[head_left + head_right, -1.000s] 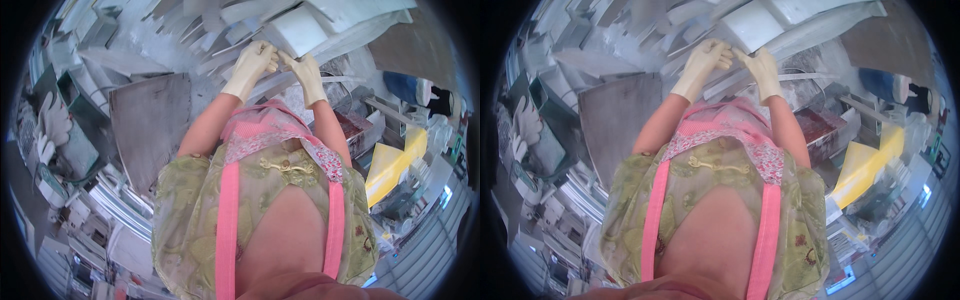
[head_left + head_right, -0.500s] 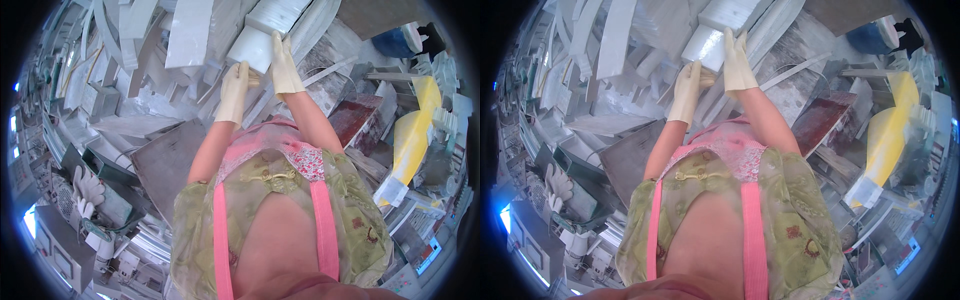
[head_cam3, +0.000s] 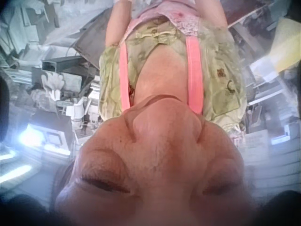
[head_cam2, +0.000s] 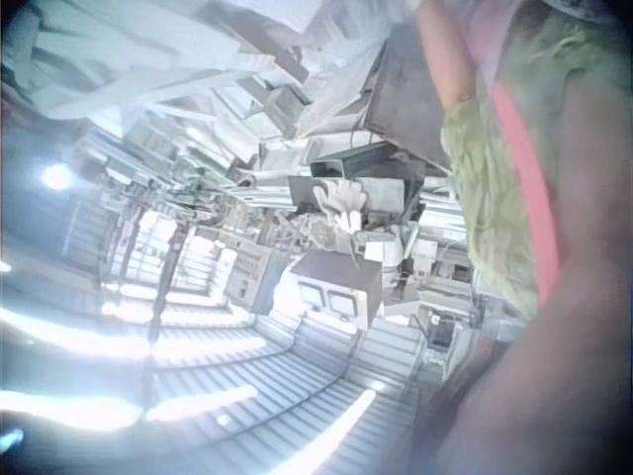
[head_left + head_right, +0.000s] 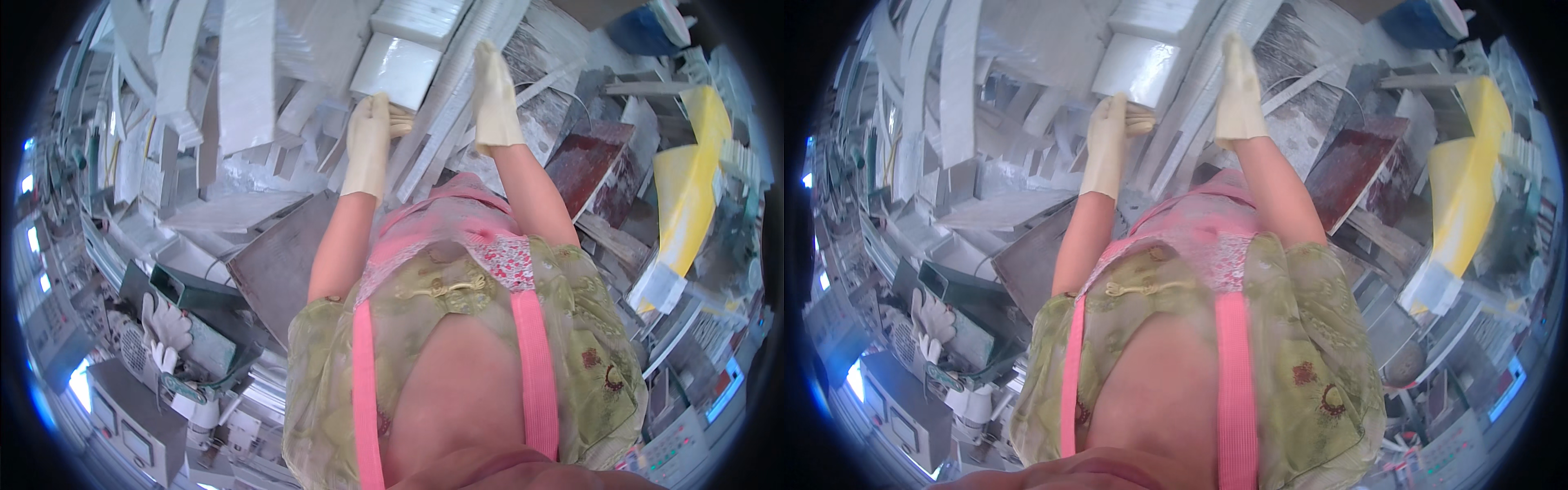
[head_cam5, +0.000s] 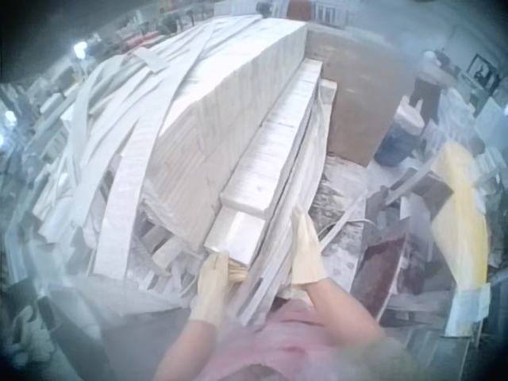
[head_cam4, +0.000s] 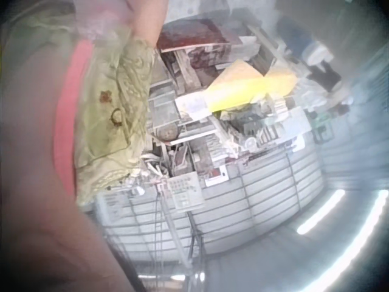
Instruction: The person repeatedly picks up small white rectangular tiles from a yellow sheet, inspects them, and places them into a nearby pile. The person also moves the yellow sheet and handles loose tiles from the surrounding area.
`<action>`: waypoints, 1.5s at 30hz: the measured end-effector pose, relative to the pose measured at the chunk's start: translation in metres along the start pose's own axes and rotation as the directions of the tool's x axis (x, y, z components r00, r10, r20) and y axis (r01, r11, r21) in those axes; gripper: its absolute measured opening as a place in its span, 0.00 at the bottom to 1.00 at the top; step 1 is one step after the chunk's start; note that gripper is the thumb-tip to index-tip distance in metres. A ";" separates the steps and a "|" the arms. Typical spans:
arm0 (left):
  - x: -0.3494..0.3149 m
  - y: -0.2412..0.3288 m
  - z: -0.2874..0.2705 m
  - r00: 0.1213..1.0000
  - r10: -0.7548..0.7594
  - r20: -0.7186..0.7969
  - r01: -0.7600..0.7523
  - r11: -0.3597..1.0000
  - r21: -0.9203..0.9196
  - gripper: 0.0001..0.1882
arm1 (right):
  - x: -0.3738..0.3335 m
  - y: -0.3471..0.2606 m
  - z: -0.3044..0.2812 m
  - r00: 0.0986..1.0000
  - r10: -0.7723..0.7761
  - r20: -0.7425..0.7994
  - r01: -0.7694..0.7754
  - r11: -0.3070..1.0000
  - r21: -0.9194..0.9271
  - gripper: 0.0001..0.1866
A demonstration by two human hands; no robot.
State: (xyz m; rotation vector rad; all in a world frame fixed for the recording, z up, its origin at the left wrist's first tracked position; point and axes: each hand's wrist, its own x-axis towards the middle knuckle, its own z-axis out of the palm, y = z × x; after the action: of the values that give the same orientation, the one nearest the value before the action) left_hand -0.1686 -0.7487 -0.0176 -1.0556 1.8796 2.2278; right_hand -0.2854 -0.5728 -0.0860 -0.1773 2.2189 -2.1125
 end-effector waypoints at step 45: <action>-0.005 -0.055 -0.024 0.896 0.149 -0.419 -0.108 0.987 0.120 0.19 | 0.113 -0.074 0.083 0.485 -0.363 0.796 0.776 -0.241 -0.583 0.26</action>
State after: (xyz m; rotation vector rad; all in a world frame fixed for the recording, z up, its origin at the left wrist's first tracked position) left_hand -0.1299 -0.7532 -0.0630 -1.5495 2.2540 2.0698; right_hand -0.3844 -0.6740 -0.0138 -1.9097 3.0436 0.1305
